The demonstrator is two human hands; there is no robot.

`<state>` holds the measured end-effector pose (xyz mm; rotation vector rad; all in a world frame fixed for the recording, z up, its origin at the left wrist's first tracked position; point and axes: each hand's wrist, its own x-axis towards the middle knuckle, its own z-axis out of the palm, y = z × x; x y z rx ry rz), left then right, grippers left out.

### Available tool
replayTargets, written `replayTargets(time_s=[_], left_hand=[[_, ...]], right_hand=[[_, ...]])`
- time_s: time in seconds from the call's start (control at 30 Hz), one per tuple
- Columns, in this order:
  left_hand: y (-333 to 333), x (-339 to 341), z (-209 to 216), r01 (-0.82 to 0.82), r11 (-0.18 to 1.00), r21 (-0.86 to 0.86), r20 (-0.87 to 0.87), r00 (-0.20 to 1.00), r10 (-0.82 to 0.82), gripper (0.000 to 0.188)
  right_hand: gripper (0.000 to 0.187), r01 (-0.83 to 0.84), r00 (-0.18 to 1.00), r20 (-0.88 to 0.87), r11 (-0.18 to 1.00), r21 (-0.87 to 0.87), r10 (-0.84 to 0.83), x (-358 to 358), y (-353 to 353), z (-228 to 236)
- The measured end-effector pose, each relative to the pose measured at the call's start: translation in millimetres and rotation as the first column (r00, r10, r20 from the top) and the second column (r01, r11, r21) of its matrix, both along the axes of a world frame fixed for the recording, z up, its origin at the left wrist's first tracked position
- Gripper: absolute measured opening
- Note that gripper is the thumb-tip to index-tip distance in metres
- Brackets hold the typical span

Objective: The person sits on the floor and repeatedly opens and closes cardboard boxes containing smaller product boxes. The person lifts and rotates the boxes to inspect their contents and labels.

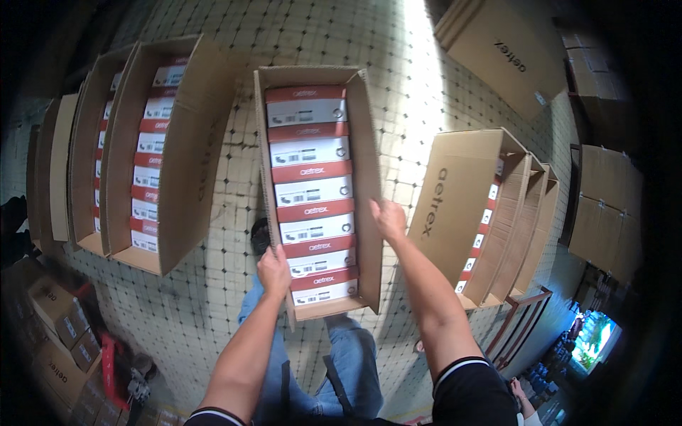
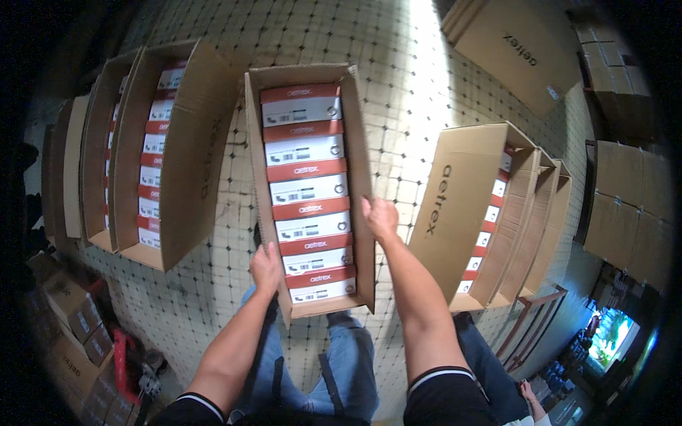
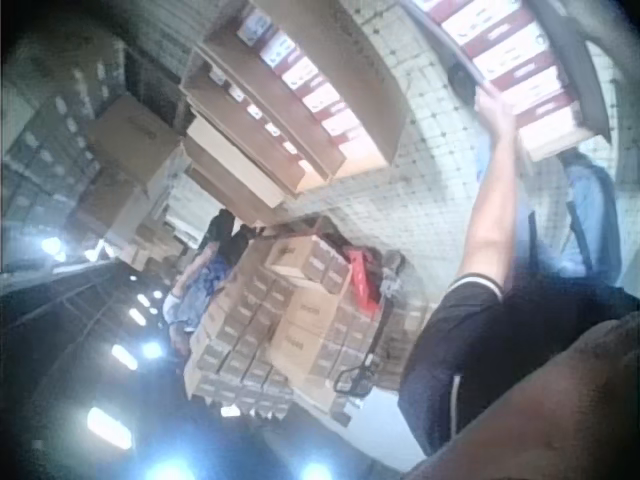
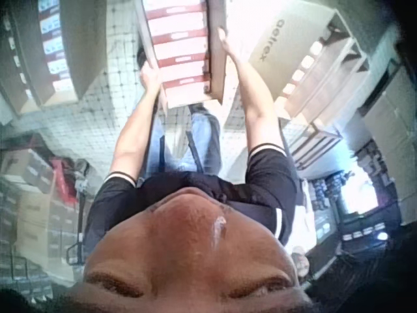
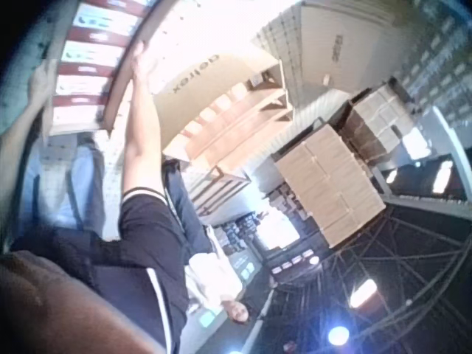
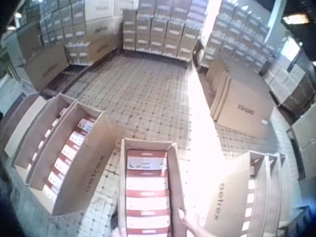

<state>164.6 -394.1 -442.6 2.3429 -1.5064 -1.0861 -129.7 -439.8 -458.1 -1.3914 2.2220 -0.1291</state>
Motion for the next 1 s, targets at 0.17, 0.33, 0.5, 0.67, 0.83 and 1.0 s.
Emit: replayTargets(time_s=[0.17, 0.33, 0.5, 0.67, 0.83, 1.0], left_hand=[[32, -67, 42, 0.076, 0.996, -0.052, -0.092, 0.992, -0.081, 0.032], [85, -171, 78, 0.112, 0.978, -0.177, -0.276, 0.948, -0.158, 0.021], [161, -305, 159, 0.55, 0.721, -0.422, -0.539, 0.487, -0.687, 0.018], [266, -276, 207, 0.682, 0.553, -0.479, -0.684, 0.105, -0.722, 0.022], [300, -93, 123, 0.928, 0.371, -0.045, -0.691, 0.239, -0.683, 0.035], [261, 172, 29, 0.246, 0.888, 0.388, -0.224, 0.96, -0.168, 0.029]], right_hand=[[0.043, -0.053, 0.998, -0.024, 0.993, -0.102, 0.051, -87, 35, 24], [0.044, 0.027, 0.997, -0.056, 0.954, -0.297, -0.046, -194, 110, 75], [0.046, 0.431, 0.853, -0.159, 0.843, -0.321, -0.497, -287, 201, 138], [0.028, 0.211, 0.975, -0.005, 0.931, -0.299, -0.223, -222, 307, 145], [0.038, 0.129, 0.96, 0.241, 0.989, 0.072, -0.143, -45, 377, 82], [0.033, -0.156, 0.833, 0.505, 0.78, 0.606, -0.226, 138, 354, 39]])
